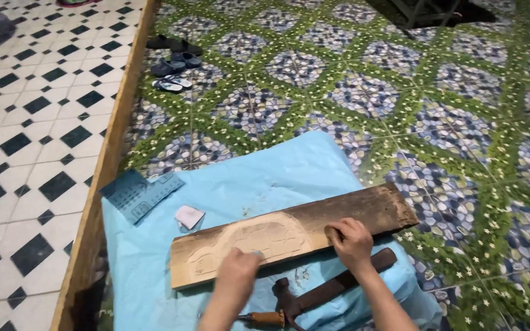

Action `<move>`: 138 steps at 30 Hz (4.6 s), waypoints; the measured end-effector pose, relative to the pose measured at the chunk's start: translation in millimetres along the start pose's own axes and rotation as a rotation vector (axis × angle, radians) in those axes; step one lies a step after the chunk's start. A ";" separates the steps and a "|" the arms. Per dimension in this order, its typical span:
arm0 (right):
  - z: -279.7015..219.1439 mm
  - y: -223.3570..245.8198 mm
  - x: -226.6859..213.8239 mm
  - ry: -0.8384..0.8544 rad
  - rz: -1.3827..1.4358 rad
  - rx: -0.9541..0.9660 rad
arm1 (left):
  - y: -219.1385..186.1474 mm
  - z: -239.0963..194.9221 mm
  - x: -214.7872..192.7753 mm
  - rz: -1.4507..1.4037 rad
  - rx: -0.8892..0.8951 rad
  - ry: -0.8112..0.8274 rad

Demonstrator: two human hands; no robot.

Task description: The person carves a design into a rectangular wooden plank using a small chisel and a hammer. They repeatedly strike the chisel to deepen the carved lines, then occasionally wipe away wood shavings with a small cloth. The plank remains on a light blue protective sheet throughout the process.

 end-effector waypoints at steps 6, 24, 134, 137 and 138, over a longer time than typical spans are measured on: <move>-4.8 -7.6 6.4 -0.009 -0.059 -0.018 | -32.2 -27.3 -32.3 0.071 0.156 -0.144; -8.2 -13.7 9.9 0.009 -0.052 0.015 | 2.8 -14.6 -42.8 0.175 0.137 -0.213; -3.3 -10.0 0.5 0.024 0.034 -0.019 | -80.5 -7.1 -28.5 0.104 0.393 -0.285; -2.8 -7.9 0.6 0.014 0.049 -0.008 | -58.5 -27.1 -26.9 0.125 0.377 -0.268; -2.0 -7.0 -0.5 0.012 0.049 -0.005 | -52.3 -32.9 -29.3 0.133 0.364 -0.260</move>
Point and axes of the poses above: each hand's wrist, its own z-axis towards the middle knuckle, its own x-axis out of the palm, y = z × x, the point moved 5 cm from there along z, towards the middle knuckle, and after that the axes turned 10 degrees about y, right-handed, at the moved point
